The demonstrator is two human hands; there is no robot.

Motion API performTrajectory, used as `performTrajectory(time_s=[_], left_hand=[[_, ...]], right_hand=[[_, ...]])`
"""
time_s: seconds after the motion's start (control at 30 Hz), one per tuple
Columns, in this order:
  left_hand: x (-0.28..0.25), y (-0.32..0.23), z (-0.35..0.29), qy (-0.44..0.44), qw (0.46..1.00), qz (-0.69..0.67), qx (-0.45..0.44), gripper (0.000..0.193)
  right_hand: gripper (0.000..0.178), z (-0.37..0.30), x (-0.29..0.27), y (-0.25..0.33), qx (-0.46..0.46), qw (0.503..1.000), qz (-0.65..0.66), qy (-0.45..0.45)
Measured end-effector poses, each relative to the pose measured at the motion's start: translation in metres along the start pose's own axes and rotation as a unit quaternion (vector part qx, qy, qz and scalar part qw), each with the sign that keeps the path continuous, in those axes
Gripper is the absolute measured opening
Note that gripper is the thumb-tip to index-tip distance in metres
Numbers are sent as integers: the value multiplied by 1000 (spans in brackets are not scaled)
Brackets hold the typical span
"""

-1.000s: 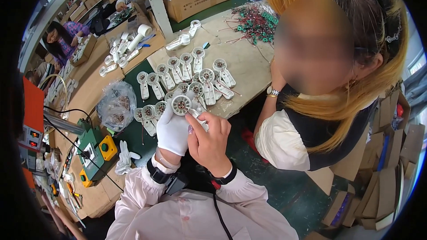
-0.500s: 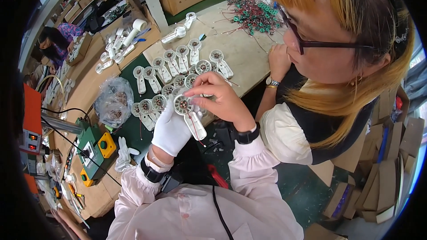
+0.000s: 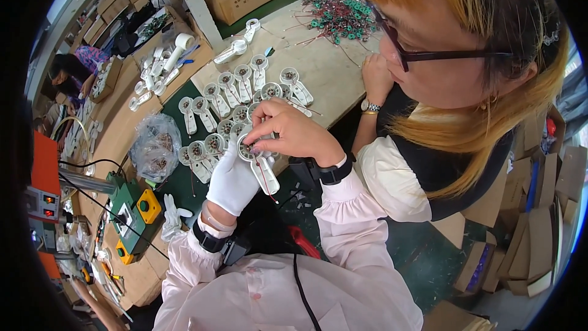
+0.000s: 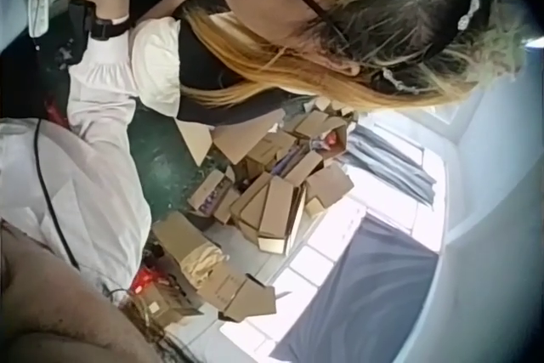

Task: The person assembles fan components by placing a motor into a housing, pressing two buttons on a machine, and wiping the assembly with a cloth before placing it on the table.

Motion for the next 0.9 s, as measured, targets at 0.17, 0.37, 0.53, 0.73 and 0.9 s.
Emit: performTrajectory(time_s=[0.17, 0.37, 0.53, 0.73, 0.9], left_hand=[[3, -1, -1, -20, 1000, 8, 3, 43], [5, 1, 1, 6, 1000, -1, -2, 44], [7, 0, 0, 25, 1000, -4, -2, 44], [12, -2, 1, 16, 1000, 5, 11, 45], [9, -2, 2, 16, 1000, -3, 9, 45]], right_hand=[[24, 0, 0, 3, -6, 1000, -19, -11], [22, -1, -1, 3, -7, 999, -21, -34], [21, -1, -1, 4, 0, 999, -29, -43], [19, -1, -1, 8, 5, 998, -39, -53], [19, 1, 0, 7, 0, 998, -48, -49]])
Point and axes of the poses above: each hand's wrist, its own z-axis towards the middle knuckle, its own x-axis out of the palm, y = z × x, the point moved 8 cm from there along z, towards the middle knuckle, and after that the axes turned 3 degrees about y, right-handed, at the moved point
